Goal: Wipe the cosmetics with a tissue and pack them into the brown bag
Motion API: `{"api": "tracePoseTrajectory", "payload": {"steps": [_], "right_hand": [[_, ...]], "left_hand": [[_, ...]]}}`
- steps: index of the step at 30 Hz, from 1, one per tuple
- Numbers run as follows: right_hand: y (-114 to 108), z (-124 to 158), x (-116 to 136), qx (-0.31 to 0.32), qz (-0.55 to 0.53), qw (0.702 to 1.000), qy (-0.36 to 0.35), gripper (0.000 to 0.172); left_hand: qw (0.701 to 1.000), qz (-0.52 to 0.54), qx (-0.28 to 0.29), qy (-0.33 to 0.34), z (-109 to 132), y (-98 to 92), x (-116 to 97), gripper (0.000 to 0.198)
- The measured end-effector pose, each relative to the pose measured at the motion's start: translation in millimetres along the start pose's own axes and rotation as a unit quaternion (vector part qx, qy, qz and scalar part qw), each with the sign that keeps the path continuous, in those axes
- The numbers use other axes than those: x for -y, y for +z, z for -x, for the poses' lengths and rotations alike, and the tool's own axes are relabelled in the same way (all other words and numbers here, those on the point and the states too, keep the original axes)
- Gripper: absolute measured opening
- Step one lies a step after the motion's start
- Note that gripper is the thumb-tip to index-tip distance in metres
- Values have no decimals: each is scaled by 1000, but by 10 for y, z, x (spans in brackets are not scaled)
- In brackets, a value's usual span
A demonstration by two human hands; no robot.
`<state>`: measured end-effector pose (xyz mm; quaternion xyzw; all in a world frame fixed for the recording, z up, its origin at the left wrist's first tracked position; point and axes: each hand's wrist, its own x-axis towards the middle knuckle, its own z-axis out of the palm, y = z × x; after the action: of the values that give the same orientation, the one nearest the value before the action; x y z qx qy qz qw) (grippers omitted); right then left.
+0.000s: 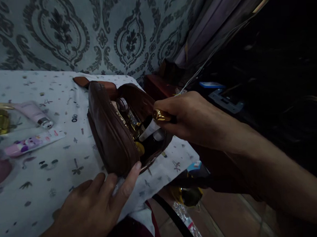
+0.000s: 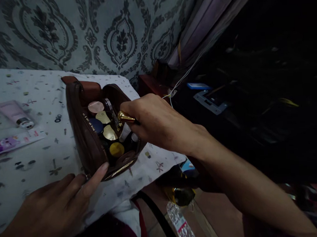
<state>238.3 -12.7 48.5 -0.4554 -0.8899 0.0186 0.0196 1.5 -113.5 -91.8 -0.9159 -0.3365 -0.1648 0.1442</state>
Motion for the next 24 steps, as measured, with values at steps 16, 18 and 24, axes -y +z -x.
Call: {"api": "tracePoseTrajectory", "payload": {"steps": [16,18,24], "right_hand": [[-93,171,-40,-84,-68,994,6,24],[-54,151,-39,-72,-56,996,0,24],[-18,82,14,-43,-48,998,-16,24]], "left_hand": [[1000,4,15,-1,-5,2,2,81],[1000,1,14,-2,5,-2,0,79],[1000,6,9,0,-10,-6,-16,79]]}}
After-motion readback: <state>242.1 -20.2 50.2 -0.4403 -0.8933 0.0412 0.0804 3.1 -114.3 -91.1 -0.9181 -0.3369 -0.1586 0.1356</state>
